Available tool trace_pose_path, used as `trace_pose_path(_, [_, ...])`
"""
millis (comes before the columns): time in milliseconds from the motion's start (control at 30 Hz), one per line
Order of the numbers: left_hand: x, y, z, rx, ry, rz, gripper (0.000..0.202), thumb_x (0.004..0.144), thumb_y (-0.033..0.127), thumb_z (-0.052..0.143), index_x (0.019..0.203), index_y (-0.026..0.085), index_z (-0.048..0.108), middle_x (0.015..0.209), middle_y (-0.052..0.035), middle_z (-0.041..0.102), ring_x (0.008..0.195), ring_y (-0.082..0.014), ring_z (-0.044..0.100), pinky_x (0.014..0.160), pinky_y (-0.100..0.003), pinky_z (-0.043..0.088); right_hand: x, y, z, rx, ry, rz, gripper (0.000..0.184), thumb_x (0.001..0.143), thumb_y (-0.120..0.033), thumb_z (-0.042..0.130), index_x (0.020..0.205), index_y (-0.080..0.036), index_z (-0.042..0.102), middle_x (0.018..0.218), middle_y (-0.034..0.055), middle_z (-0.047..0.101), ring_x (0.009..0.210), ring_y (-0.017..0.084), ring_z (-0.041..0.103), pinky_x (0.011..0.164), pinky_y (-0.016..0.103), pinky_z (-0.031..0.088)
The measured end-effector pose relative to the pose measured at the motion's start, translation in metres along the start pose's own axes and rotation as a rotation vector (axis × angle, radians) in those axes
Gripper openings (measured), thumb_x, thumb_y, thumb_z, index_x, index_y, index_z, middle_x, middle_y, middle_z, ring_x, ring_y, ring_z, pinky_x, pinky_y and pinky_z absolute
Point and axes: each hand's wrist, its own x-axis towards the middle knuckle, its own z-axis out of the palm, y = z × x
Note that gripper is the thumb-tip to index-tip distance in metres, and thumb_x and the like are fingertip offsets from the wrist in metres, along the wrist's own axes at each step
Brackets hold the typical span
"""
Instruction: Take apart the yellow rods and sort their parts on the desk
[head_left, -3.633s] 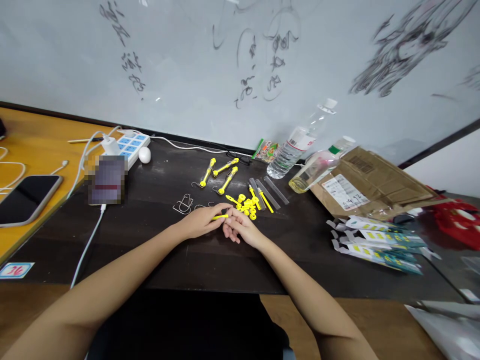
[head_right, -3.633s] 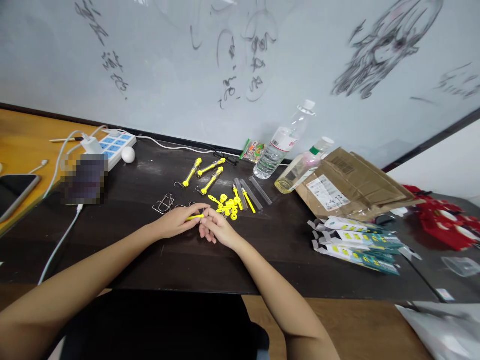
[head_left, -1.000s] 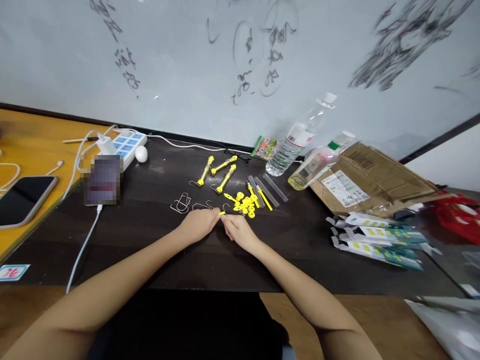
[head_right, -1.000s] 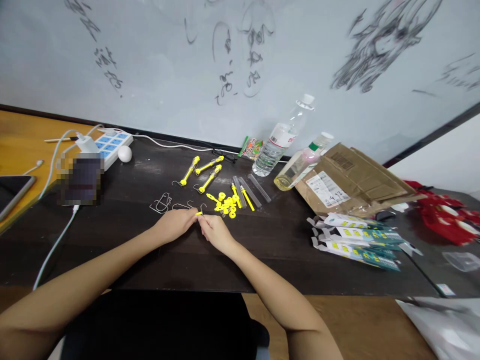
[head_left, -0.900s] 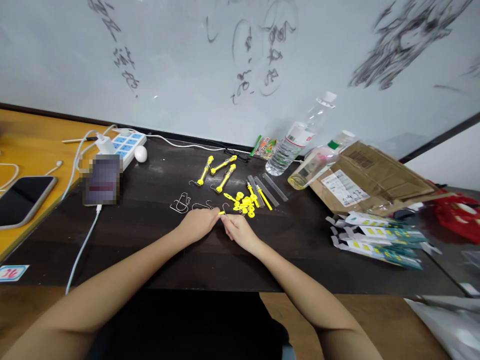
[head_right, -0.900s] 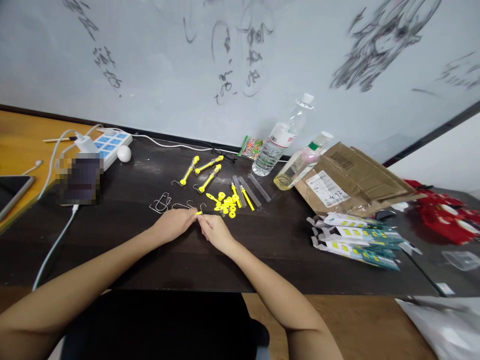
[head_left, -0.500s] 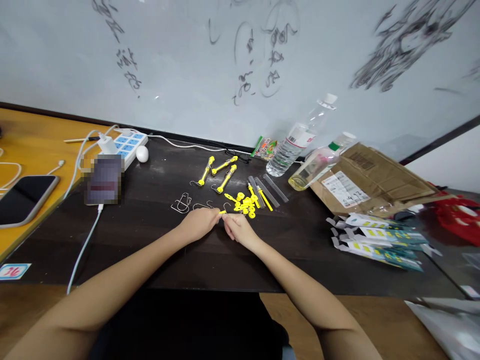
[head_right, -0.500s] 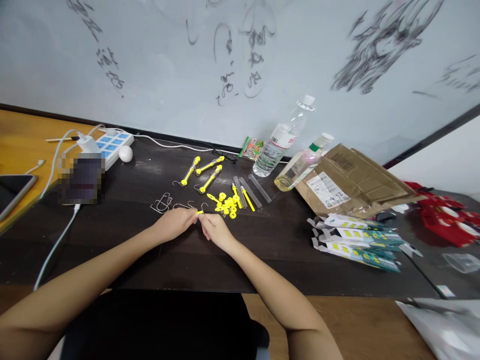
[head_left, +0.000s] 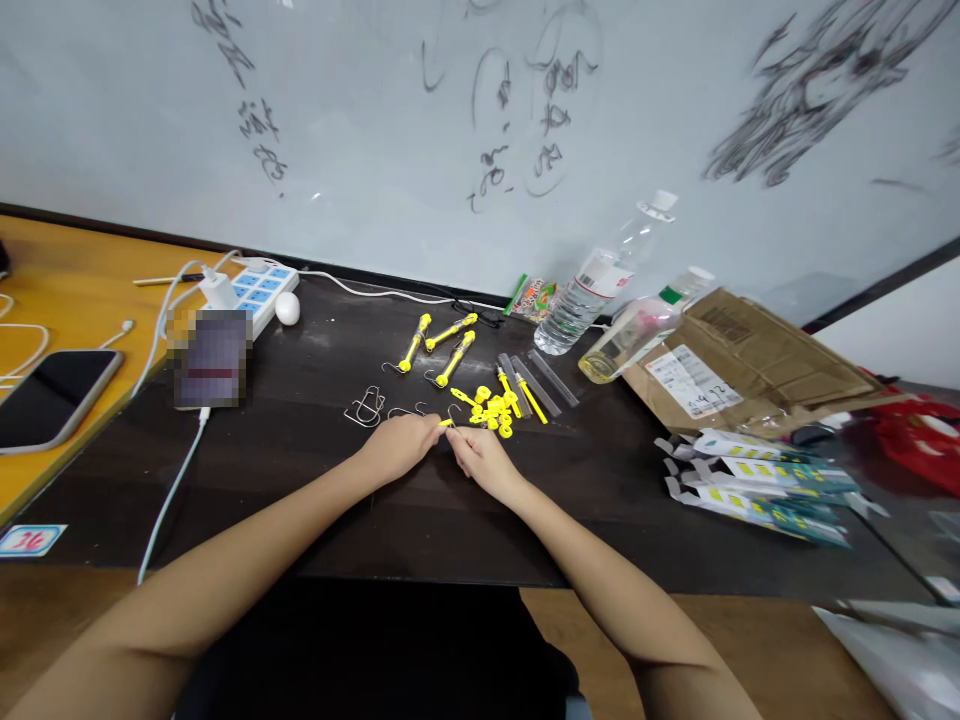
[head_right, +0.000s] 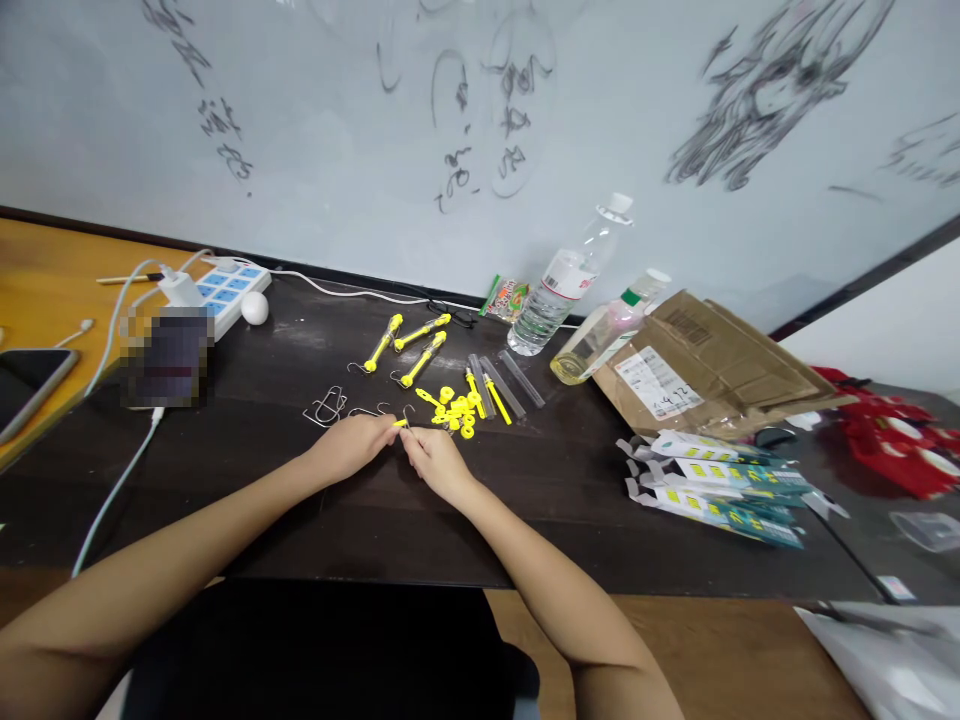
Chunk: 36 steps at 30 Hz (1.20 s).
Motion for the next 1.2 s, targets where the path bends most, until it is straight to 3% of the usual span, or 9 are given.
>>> trace_pose_path(367, [0.0, 0.0, 0.0, -0.004, 0.015, -0.011, 0.035, 0.098, 0.034, 0.028, 0.093, 0.016, 0.058, 0.082, -0.0087, 0.068, 0.077, -0.0212, 0.066, 0.064, -0.026, 0.045, 0.0, -0.004, -0.002, 0.049, -0.045, 0.012, 0.052, 0.091, -0.05, 0.037, 0.047, -0.021, 0.038, 0.036, -0.0042, 0.04, 0.035, 0.008, 0.036, 0.046, 0.023, 0.033])
trace_pose_path(633, [0.0, 0.005, 0.004, 0.114, 0.05, -0.032, 0.033, 0.098, 0.036, 0.028, 0.098, 0.016, 0.055, 0.076, -0.0088, 0.067, 0.07, -0.0212, 0.066, 0.062, -0.026, 0.044, 0.002, -0.007, -0.006, -0.053, -0.027, -0.02, 0.048, 0.091, -0.047, 0.039, 0.051, -0.021, 0.038, 0.039, -0.0044, 0.041, 0.038, 0.009, 0.037, 0.047, 0.023, 0.031])
trace_pose_path(767, [0.003, -0.011, -0.003, -0.066, 0.075, -0.022, 0.033, 0.097, 0.035, 0.028, 0.087, 0.018, 0.055, 0.075, -0.0055, 0.065, 0.071, -0.0182, 0.063, 0.062, -0.024, 0.042, -0.004, -0.014, -0.006, -0.023, -0.1, -0.022, 0.049, 0.093, -0.044, 0.034, 0.05, -0.021, 0.038, 0.038, -0.004, 0.041, 0.038, 0.009, 0.037, 0.048, 0.023, 0.032])
trace_pose_path(833, [0.005, -0.029, -0.013, -0.215, 0.178, -0.127, 0.036, 0.097, 0.033, 0.025, 0.078, 0.018, 0.052, 0.072, -0.0036, 0.063, 0.067, -0.0155, 0.06, 0.062, -0.024, 0.041, -0.009, -0.017, -0.005, -0.088, -0.158, -0.094, 0.048, 0.093, -0.044, 0.035, 0.052, -0.02, 0.039, 0.043, -0.0037, 0.043, 0.041, 0.009, 0.039, 0.05, 0.022, 0.031])
trace_pose_path(900, [0.005, -0.046, -0.025, -0.312, 0.397, -0.193, 0.035, 0.096, 0.034, 0.027, 0.074, 0.018, 0.049, 0.065, -0.001, 0.057, 0.062, -0.014, 0.055, 0.06, -0.023, 0.039, -0.011, -0.017, -0.003, -0.199, -0.189, -0.172, 0.046, 0.094, -0.042, 0.036, 0.055, -0.018, 0.041, 0.049, -0.0034, 0.046, 0.046, 0.008, 0.041, 0.052, 0.022, 0.03])
trace_pose_path(1000, [0.003, -0.053, -0.031, -0.506, 0.695, -0.207, 0.035, 0.097, 0.036, 0.025, 0.075, 0.019, 0.045, 0.055, 0.0038, 0.046, 0.051, -0.0104, 0.046, 0.054, -0.021, 0.035, -0.003, -0.016, -0.002, -0.451, -0.08, -0.145, 0.042, 0.095, -0.039, 0.035, 0.06, -0.017, 0.048, 0.055, -0.002, 0.051, 0.052, 0.01, 0.046, 0.054, 0.022, 0.028])
trace_pose_path(1067, [0.001, -0.046, -0.025, -0.61, 0.699, -0.147, 0.033, 0.097, 0.037, 0.027, 0.076, 0.019, 0.045, 0.053, 0.0054, 0.044, 0.046, -0.0089, 0.043, 0.051, -0.02, 0.033, 0.006, -0.016, 0.0, -0.635, -0.055, -0.08, 0.037, 0.094, -0.037, 0.038, 0.067, -0.017, 0.054, 0.062, 0.0002, 0.058, 0.059, 0.012, 0.053, 0.057, 0.022, 0.03])
trace_pose_path(1200, [0.0, -0.029, -0.004, -0.689, 0.576, -0.002, 0.03, 0.096, 0.035, 0.031, 0.075, 0.019, 0.046, 0.05, 0.0063, 0.042, 0.044, -0.0077, 0.04, 0.051, -0.02, 0.034, 0.026, -0.023, 0.012, -0.871, -0.064, 0.017, 0.029, 0.094, -0.035, 0.037, 0.087, -0.019, 0.061, 0.079, 0.0056, 0.068, 0.072, 0.018, 0.063, 0.062, 0.025, 0.036])
